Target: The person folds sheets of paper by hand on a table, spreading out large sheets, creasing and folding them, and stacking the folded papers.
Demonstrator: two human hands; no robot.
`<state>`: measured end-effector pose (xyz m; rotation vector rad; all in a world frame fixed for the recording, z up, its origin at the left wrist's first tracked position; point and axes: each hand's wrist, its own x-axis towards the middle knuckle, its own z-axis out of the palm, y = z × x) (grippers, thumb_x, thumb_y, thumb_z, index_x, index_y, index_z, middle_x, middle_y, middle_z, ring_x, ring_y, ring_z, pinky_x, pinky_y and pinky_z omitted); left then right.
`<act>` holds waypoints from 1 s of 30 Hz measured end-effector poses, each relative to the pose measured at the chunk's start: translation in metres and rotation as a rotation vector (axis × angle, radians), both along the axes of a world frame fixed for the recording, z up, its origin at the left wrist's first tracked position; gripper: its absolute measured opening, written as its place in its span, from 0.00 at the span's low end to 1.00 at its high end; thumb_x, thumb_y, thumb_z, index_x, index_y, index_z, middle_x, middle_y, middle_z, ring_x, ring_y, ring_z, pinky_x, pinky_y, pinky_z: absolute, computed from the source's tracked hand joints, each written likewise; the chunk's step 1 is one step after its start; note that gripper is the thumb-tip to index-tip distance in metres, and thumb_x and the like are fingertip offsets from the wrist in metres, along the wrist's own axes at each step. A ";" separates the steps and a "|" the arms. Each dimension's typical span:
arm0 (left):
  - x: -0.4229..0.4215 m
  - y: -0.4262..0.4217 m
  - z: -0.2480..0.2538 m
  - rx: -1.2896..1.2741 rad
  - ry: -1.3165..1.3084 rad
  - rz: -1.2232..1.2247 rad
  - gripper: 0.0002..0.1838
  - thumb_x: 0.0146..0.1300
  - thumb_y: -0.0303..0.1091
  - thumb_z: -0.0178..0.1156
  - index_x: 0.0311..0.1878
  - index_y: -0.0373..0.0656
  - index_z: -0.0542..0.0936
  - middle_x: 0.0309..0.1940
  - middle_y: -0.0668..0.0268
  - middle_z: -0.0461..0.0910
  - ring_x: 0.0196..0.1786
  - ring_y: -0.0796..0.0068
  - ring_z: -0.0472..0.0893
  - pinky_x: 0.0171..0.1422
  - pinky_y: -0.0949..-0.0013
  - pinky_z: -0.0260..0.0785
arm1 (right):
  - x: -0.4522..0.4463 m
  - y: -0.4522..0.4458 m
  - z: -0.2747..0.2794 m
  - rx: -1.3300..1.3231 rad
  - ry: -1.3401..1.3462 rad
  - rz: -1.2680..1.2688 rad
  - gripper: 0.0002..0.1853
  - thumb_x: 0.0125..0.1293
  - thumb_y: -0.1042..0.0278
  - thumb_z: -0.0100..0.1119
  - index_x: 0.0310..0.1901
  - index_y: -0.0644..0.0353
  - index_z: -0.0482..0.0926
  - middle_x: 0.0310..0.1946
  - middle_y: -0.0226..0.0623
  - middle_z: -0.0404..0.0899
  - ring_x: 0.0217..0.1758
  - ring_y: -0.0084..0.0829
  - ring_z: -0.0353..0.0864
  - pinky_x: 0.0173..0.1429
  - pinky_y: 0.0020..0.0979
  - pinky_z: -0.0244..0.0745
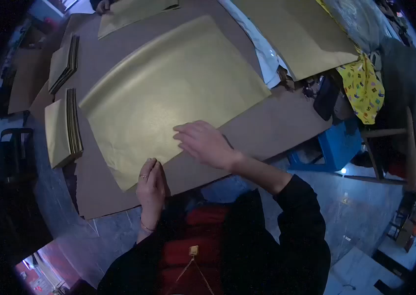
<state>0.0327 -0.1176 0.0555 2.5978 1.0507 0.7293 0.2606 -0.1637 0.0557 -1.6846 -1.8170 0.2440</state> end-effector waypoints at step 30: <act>0.145 0.242 -0.036 0.102 0.225 0.065 0.27 0.69 0.41 0.39 0.68 0.41 0.63 0.70 0.61 0.61 0.73 0.60 0.57 0.75 0.56 0.47 | 0.052 0.230 -0.034 -0.146 -0.338 -0.149 0.26 0.73 0.54 0.36 0.69 0.52 0.59 0.73 0.32 0.53 0.76 0.33 0.50 0.77 0.45 0.42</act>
